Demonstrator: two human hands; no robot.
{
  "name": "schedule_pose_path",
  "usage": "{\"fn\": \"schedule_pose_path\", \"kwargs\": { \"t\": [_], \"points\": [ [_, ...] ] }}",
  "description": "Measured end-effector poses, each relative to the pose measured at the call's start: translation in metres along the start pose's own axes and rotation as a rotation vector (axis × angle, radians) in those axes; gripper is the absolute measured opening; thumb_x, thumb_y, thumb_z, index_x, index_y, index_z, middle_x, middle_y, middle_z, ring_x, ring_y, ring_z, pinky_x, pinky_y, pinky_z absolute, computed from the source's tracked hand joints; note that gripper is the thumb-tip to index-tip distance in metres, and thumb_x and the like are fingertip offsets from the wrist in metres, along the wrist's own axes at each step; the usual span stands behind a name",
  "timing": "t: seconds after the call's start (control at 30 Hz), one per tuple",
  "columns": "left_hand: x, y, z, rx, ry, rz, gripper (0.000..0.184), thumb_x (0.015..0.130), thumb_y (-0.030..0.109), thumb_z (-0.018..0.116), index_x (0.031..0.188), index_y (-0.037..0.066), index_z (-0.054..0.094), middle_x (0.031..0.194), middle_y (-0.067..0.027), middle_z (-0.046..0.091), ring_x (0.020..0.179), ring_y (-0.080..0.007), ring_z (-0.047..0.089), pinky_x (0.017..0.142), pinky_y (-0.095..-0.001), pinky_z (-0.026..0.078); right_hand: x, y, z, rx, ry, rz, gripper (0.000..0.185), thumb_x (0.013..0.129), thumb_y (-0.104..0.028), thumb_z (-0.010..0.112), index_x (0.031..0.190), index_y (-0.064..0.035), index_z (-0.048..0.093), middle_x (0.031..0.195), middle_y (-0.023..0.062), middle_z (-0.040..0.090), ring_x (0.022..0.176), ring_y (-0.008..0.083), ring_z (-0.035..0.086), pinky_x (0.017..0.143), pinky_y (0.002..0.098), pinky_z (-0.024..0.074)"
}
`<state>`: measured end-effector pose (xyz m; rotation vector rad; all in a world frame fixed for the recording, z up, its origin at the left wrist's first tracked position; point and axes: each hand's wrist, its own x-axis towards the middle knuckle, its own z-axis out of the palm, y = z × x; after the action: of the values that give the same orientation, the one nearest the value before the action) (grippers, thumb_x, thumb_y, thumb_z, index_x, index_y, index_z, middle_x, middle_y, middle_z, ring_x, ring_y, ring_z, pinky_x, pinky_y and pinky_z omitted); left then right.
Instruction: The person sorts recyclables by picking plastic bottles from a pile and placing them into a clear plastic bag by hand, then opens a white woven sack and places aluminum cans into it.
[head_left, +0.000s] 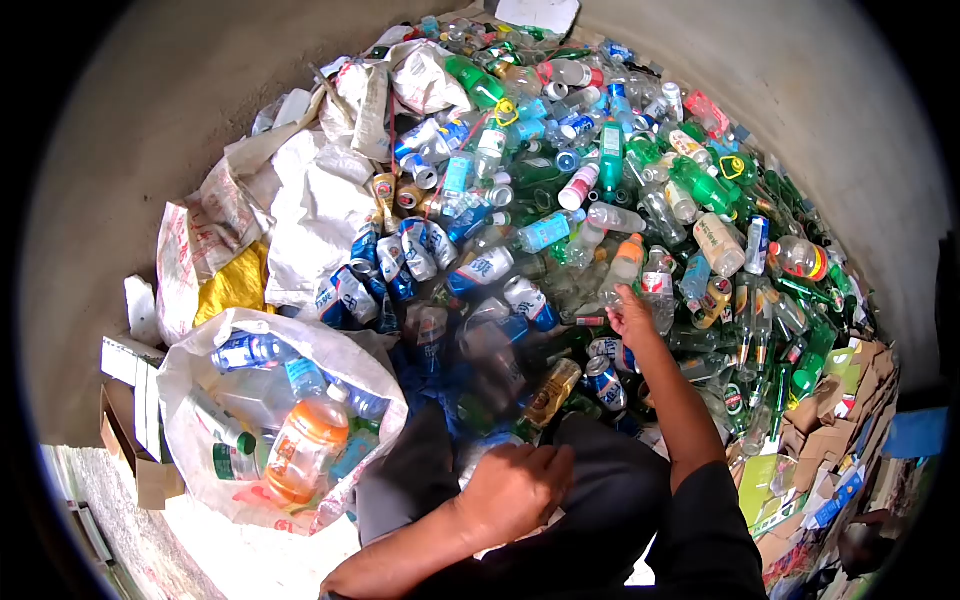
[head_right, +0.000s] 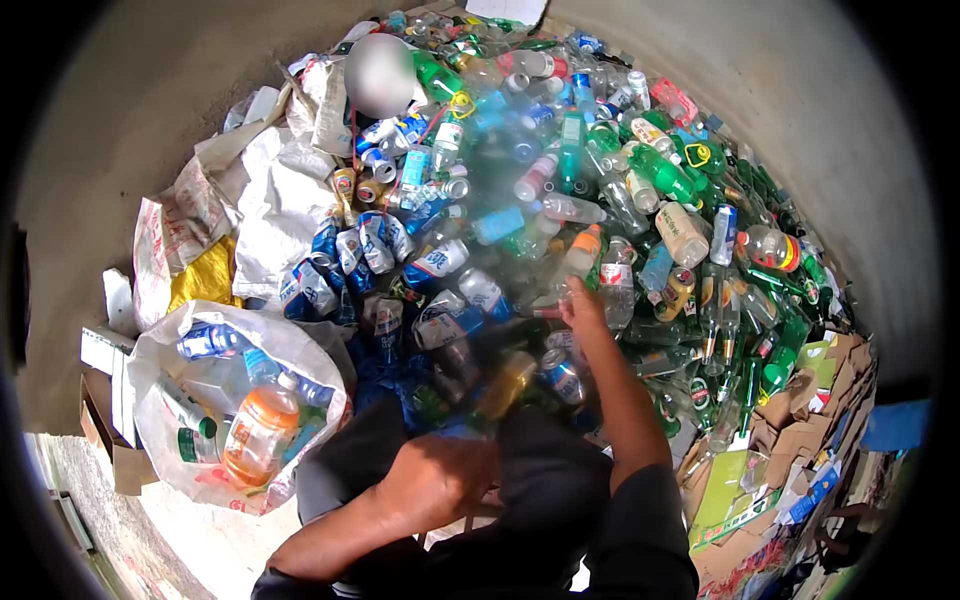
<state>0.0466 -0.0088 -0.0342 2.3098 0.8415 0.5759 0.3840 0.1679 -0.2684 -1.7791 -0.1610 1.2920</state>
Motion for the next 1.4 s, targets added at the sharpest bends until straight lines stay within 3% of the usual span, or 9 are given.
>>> {"fn": "schedule_pose_path", "kwargs": {
  "t": [0.3, 0.47, 0.6, 0.7, 0.87, 0.93, 1.07, 1.27, 1.4],
  "points": [
    [-0.077, 0.010, -0.082, 0.118, 0.459, -0.237, 0.023, 0.080, 0.010, 0.073, 0.101, 0.001, 0.068, 0.080, -0.0145, 0.066, 0.071, -0.0345, 0.066, 0.064, -0.0416, 0.053, -0.113, -0.009, -0.030, -0.175, -0.210, -0.141, 0.043, 0.080, -0.045, 0.075, 0.105, -0.0125, 0.062, 0.079, 0.0048, 0.066, 0.059, 0.0097, 0.054, 0.051, 0.0220, 0.0406],
    [-0.183, 0.023, -0.122, 0.354, 0.502, -0.444, 0.031, 0.076, 0.005, 0.075, 0.106, 0.001, 0.069, 0.097, -0.0168, 0.071, 0.089, -0.0342, 0.069, 0.076, -0.0410, 0.057, -0.187, -0.022, -0.006, -0.403, -0.344, -0.423, 0.035, 0.087, -0.042, 0.068, 0.085, -0.0068, 0.066, 0.065, 0.0002, 0.057, 0.053, 0.0082, 0.051, 0.049, 0.0226, 0.0389],
    [-0.257, 0.013, -0.122, 0.552, 0.325, -0.587, 0.053, 0.070, 0.012, 0.076, 0.120, 0.002, 0.063, 0.123, -0.0191, 0.063, 0.117, -0.0380, 0.058, 0.098, -0.0459, 0.049, -0.261, -0.041, 0.038, -0.591, -0.547, -0.514, 0.034, 0.088, -0.036, 0.065, 0.088, -0.0022, 0.067, 0.064, 0.0001, 0.056, 0.053, 0.0078, 0.048, 0.051, 0.0222, 0.0374],
    [-0.288, 0.005, -0.115, 0.609, 0.274, -0.664, 0.050, 0.070, 0.011, 0.075, 0.118, 0.001, 0.063, 0.121, -0.0193, 0.063, 0.117, -0.0379, 0.058, 0.097, -0.0465, 0.049, -0.322, -0.042, 0.078, -0.725, -0.741, -0.643, 0.031, 0.090, -0.032, 0.064, 0.094, -0.0014, 0.068, 0.066, -0.0004, 0.057, 0.056, 0.0073, 0.050, 0.052, 0.0224, 0.0384],
    [-0.325, -0.018, -0.100, 0.625, 0.330, -0.689, 0.025, 0.070, -0.004, 0.064, 0.094, 0.001, 0.066, 0.084, -0.0118, 0.065, 0.087, -0.0309, 0.063, 0.076, -0.0397, 0.054, -0.390, -0.013, 0.142, -0.827, -1.147, -0.879, 0.033, 0.086, -0.021, 0.072, 0.105, 0.0045, 0.063, 0.077, 0.0011, 0.059, 0.069, 0.0085, 0.053, 0.063, 0.0265, 0.0454],
    [-0.331, -0.016, -0.098, 0.614, 0.383, -0.685, 0.020, 0.069, -0.005, 0.063, 0.088, 0.002, 0.066, 0.081, -0.0115, 0.064, 0.084, -0.0306, 0.063, 0.073, -0.0399, 0.054, -0.430, -0.009, 0.165, -0.927, -1.268, -0.814, 0.035, 0.084, -0.019, 0.073, 0.109, 0.0028, 0.064, 0.080, -0.0002, 0.061, 0.070, 0.0053, 0.053, 0.062, 0.0245, 0.0453],
    [-0.337, -0.007, -0.095, 0.588, 0.512, -0.658, 0.016, 0.069, -0.008, 0.062, 0.081, 0.002, 0.066, 0.080, -0.0120, 0.063, 0.080, -0.0310, 0.062, 0.070, -0.0398, 0.053, -0.457, 0.036, 0.208, -1.141, -1.313, -1.328, 0.041, 0.077, -0.033, 0.076, 0.095, 0.0015, 0.065, 0.078, 0.0160, 0.064, 0.071, 0.0324, 0.064, 0.069, 0.0405, 0.0510],
    [-0.344, 0.008, -0.095, 0.546, 0.530, -0.661, 0.017, 0.069, -0.010, 0.061, 0.081, 0.001, 0.065, 0.081, -0.0126, 0.063, 0.080, -0.0317, 0.062, 0.069, -0.0392, 0.053, -0.487, 0.094, 0.248, -1.429, -1.465, -1.195, 0.054, 0.079, -0.047, 0.069, 0.087, 0.0063, 0.071, 0.086, 0.0316, 0.067, 0.087, 0.0422, 0.069, 0.083, 0.0472, 0.0524],
    [-0.345, 0.008, -0.090, 0.526, 0.542, -0.636, 0.017, 0.068, -0.010, 0.061, 0.082, 0.001, 0.064, 0.081, -0.0123, 0.063, 0.080, -0.0312, 0.062, 0.069, -0.0392, 0.054, -0.502, 0.122, 0.264, -1.402, -1.426, -1.137, 0.051, 0.080, -0.045, 0.069, 0.086, 0.0063, 0.070, 0.085, 0.0288, 0.069, 0.086, 0.0417, 0.069, 0.080, 0.0470, 0.0539]
  ]
}}
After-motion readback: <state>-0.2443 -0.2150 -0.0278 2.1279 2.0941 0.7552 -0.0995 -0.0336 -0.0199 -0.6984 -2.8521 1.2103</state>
